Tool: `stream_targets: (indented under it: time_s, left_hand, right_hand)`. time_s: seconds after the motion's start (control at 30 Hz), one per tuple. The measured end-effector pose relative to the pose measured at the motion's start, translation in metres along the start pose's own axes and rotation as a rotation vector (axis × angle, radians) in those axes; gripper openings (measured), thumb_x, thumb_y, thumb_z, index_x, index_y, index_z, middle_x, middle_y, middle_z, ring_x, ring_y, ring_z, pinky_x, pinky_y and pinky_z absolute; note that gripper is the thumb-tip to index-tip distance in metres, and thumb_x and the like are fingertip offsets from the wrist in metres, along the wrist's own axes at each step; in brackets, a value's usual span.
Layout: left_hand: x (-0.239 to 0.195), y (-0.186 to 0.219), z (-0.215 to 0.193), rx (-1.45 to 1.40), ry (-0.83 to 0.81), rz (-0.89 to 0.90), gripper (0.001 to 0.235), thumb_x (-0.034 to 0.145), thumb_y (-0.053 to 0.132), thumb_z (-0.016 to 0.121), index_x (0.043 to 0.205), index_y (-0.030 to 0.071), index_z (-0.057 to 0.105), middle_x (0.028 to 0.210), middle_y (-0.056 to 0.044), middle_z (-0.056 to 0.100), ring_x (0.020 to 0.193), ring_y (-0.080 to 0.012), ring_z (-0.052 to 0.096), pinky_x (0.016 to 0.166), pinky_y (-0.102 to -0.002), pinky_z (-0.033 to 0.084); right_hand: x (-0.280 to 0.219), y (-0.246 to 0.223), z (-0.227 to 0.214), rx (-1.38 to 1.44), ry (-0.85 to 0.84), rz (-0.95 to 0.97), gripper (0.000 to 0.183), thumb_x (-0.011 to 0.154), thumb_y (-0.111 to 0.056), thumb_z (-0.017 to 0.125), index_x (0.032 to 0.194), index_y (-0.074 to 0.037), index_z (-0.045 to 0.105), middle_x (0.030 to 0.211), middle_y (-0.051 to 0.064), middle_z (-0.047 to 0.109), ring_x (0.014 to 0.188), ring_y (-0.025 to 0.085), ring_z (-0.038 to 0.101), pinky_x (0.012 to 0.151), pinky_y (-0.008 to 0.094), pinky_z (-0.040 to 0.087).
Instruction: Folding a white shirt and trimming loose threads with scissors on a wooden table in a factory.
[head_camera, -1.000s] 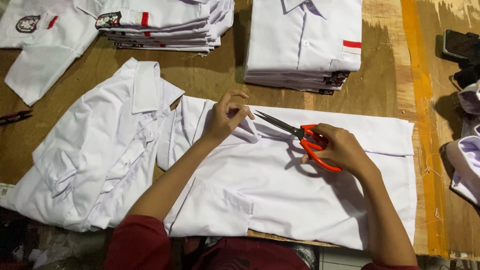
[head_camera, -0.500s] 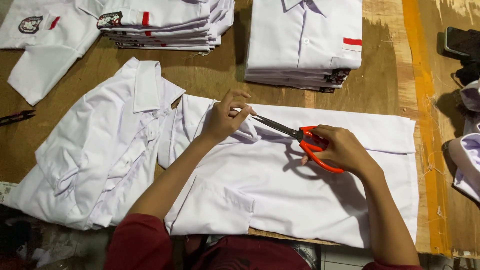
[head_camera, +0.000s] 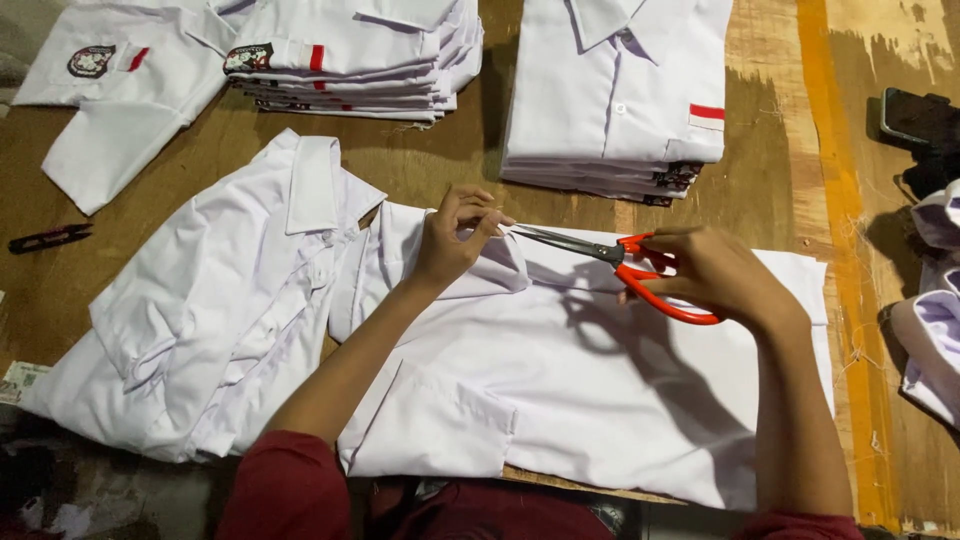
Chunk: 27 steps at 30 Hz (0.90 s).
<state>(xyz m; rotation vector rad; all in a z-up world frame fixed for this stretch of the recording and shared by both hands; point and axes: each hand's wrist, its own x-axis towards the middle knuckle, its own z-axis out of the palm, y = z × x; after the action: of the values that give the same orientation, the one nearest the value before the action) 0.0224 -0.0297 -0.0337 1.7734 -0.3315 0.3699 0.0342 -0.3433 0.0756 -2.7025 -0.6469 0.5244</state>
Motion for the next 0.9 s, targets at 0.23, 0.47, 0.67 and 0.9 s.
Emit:
stream_targets:
  time_s: [0.23, 0.47, 0.67, 0.9]
  left_hand:
    - [-0.001, 0.009, -0.003, 0.083, 0.004, 0.06, 0.019, 0.102, 0.023, 0.061, 0.109, 0.01, 0.049, 0.091, -0.002, 0.079, 0.076, -0.0167, 0.079, 0.062, -0.022, 0.06]
    - [-0.023, 0.021, 0.001, 0.08, -0.021, 0.024, 0.018, 0.103, 0.019, 0.059, 0.111, 0.007, 0.048, 0.101, -0.005, 0.078, 0.063, -0.0115, 0.072, 0.06, -0.023, 0.062]
    - [-0.036, 0.019, 0.01, 0.062, -0.027, 0.009, 0.02, 0.102, 0.02, 0.061, 0.111, 0.006, 0.051, 0.103, -0.001, 0.076, 0.065, -0.0137, 0.077, 0.058, -0.021, 0.062]
    - [-0.042, 0.017, 0.011, 0.106, -0.083, 0.11, 0.019, 0.104, 0.018, 0.059, 0.114, 0.004, 0.049, 0.108, -0.004, 0.075, 0.07, -0.0164, 0.078, 0.055, -0.021, 0.059]
  right_hand:
    - [0.005, -0.007, -0.025, -0.225, -0.06, 0.035, 0.052, 0.079, -0.052, 0.076, 0.123, -0.023, 0.073, 0.105, -0.001, 0.078, 0.091, 0.027, 0.076, 0.073, 0.041, 0.053]
    - [-0.003, -0.019, -0.031, -0.178, -0.055, 0.127, 0.053, 0.075, -0.058, 0.077, 0.117, -0.026, 0.077, 0.095, 0.0, 0.082, 0.078, 0.022, 0.075, 0.068, 0.036, 0.051]
    - [-0.015, -0.038, -0.029, -0.218, -0.036, 0.221, 0.052, 0.071, -0.058, 0.082, 0.115, -0.032, 0.077, 0.095, -0.006, 0.082, 0.081, 0.017, 0.074, 0.07, 0.034, 0.052]
    - [-0.036, -0.069, -0.036, -0.362, -0.119, 0.369, 0.043, 0.079, -0.069, 0.066, 0.108, -0.039, 0.075, 0.097, -0.015, 0.077, 0.081, 0.02, 0.07, 0.07, 0.036, 0.051]
